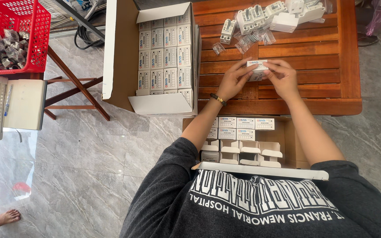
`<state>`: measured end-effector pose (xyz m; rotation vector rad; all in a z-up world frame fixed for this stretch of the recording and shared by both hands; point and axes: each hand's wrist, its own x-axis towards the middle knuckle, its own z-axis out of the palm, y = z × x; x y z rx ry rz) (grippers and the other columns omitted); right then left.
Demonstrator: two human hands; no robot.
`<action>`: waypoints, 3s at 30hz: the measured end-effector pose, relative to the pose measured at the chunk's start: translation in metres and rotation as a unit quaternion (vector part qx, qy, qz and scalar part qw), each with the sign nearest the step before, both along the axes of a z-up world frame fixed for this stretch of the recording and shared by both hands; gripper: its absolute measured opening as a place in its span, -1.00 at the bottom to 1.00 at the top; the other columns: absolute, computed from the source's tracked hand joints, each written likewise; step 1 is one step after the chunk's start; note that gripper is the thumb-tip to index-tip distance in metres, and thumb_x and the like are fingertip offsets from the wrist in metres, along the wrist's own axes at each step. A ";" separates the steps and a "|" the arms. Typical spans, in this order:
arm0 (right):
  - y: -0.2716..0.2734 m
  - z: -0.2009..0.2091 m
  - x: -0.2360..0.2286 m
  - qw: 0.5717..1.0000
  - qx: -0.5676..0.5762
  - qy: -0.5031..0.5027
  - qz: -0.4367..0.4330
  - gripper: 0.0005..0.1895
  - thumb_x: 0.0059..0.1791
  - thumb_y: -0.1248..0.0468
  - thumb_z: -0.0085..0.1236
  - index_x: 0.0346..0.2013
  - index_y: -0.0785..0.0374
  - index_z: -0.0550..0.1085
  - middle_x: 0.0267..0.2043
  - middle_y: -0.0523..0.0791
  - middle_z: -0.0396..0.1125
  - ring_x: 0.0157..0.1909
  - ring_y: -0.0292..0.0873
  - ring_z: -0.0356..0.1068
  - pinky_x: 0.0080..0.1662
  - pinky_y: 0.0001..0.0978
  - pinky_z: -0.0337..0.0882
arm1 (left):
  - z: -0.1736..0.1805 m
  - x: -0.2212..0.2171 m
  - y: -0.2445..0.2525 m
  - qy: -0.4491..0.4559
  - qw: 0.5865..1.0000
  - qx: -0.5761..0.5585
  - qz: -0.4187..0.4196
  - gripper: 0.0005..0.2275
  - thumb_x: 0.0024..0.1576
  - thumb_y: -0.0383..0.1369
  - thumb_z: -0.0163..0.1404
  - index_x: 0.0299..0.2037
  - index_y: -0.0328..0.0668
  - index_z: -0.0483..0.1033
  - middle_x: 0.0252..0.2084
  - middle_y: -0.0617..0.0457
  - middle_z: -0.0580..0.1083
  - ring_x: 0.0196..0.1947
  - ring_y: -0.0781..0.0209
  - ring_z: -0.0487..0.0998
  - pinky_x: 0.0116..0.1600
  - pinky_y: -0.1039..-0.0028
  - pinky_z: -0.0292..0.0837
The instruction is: The person packs electrical components into boxes by hand, placing one component into a smaller white box and then arranging several boxes into a larger cardboard container.
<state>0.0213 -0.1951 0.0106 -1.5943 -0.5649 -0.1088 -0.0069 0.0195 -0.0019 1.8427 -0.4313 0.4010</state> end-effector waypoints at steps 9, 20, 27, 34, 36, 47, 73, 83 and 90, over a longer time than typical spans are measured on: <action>0.012 0.009 -0.007 0.996 0.030 0.084 -0.032 -0.77 0.14 0.44 0.27 0.10 0.39 0.55 0.14 0.02 0.30 0.10 -0.13 0.41 -0.08 -0.18 0.62 | -0.008 0.000 -0.002 -0.034 0.999 0.034 0.016 -0.72 0.30 -0.38 0.09 0.17 0.25 0.63 0.35 0.01 0.43 0.28 -0.10 0.52 0.35 0.14 0.48; 0.024 0.026 -0.021 0.976 0.084 0.193 -0.051 -0.57 0.14 0.48 0.13 0.32 0.29 0.39 0.07 -0.10 0.22 0.06 -0.28 0.29 0.04 -0.23 0.66 | 0.006 -0.007 -0.016 -0.070 0.983 0.151 0.077 -0.71 0.23 -0.48 0.14 0.13 0.09 0.58 0.39 -0.12 0.33 0.23 -0.23 0.55 0.24 0.12 0.65; -0.003 0.033 -0.041 0.987 0.025 0.157 -0.020 -0.60 0.16 0.34 0.15 0.31 0.26 0.43 0.21 -0.05 0.34 0.23 -0.23 0.34 0.11 -0.33 0.52 | 0.027 -0.032 -0.025 0.041 0.971 0.230 0.055 -0.56 0.23 -0.46 0.12 0.28 0.03 0.26 0.18 -0.09 0.33 0.17 -0.28 0.55 0.02 0.09 0.77; -0.074 0.056 -0.056 0.984 0.041 0.175 0.011 -0.59 0.20 0.08 0.02 0.25 0.27 0.42 0.16 -0.03 0.40 0.03 -0.17 0.43 -0.10 -0.47 0.49 | 0.044 -0.078 -0.029 0.164 0.976 0.065 -0.126 -0.41 0.16 0.03 0.10 0.38 0.11 0.30 0.13 -0.02 0.42 0.14 0.11 0.40 0.20 0.33 0.37; -0.084 0.064 -0.063 0.985 0.031 0.170 0.006 -0.60 0.21 0.13 0.00 0.26 0.30 0.41 0.16 -0.01 0.39 0.04 -0.16 0.43 -0.06 -0.46 0.49 | 0.044 -0.094 -0.037 0.176 0.966 0.070 -0.176 -0.47 0.17 -0.01 0.09 0.31 0.06 0.32 0.17 0.00 0.42 0.20 0.11 0.38 0.23 0.30 0.42; -0.086 0.061 -0.084 0.979 0.033 0.199 0.000 -0.69 0.19 0.31 -0.01 0.22 0.32 0.43 0.13 0.00 0.41 0.03 -0.16 0.44 0.00 -0.49 0.50 | 0.019 -0.154 -0.052 0.208 0.935 0.135 -0.253 -0.49 0.21 -0.28 0.09 0.32 -0.22 0.17 0.21 -0.15 0.28 0.21 -0.06 0.42 0.31 0.28 0.37; -0.073 0.059 -0.190 0.746 -0.567 0.342 0.071 -0.11 -0.20 -0.25 0.39 0.08 0.45 0.43 0.03 0.13 0.58 0.14 0.15 0.56 0.15 0.05 0.53 | 0.034 -0.176 -0.044 0.200 0.956 0.128 -0.171 -0.55 0.33 -0.31 -0.04 0.41 0.08 0.10 0.20 -0.22 0.25 0.21 -0.51 0.45 0.17 -0.16 0.56; -0.078 0.072 -0.196 0.772 -0.509 0.377 0.056 -0.46 -0.12 0.25 0.36 0.12 0.41 0.51 -0.39 0.07 0.62 -0.56 -0.12 0.59 -0.33 -0.32 0.59 | 0.039 -0.184 -0.058 0.017 0.917 0.367 -0.156 -0.66 0.30 -0.38 0.03 0.28 0.16 0.41 0.19 -0.08 0.32 0.13 -0.19 0.61 0.08 0.07 0.67; -0.075 0.101 -0.188 0.756 -0.496 0.422 0.064 -0.50 -0.09 0.35 0.28 0.15 0.27 0.47 -0.43 0.06 0.56 -0.52 -0.10 0.51 -0.33 -0.31 0.51 | -0.007 -0.170 -0.079 -0.102 0.861 0.481 -0.127 -0.75 0.16 -0.31 0.12 0.05 0.13 0.61 0.00 -0.04 0.43 -0.02 -0.04 0.54 -0.03 0.20 0.47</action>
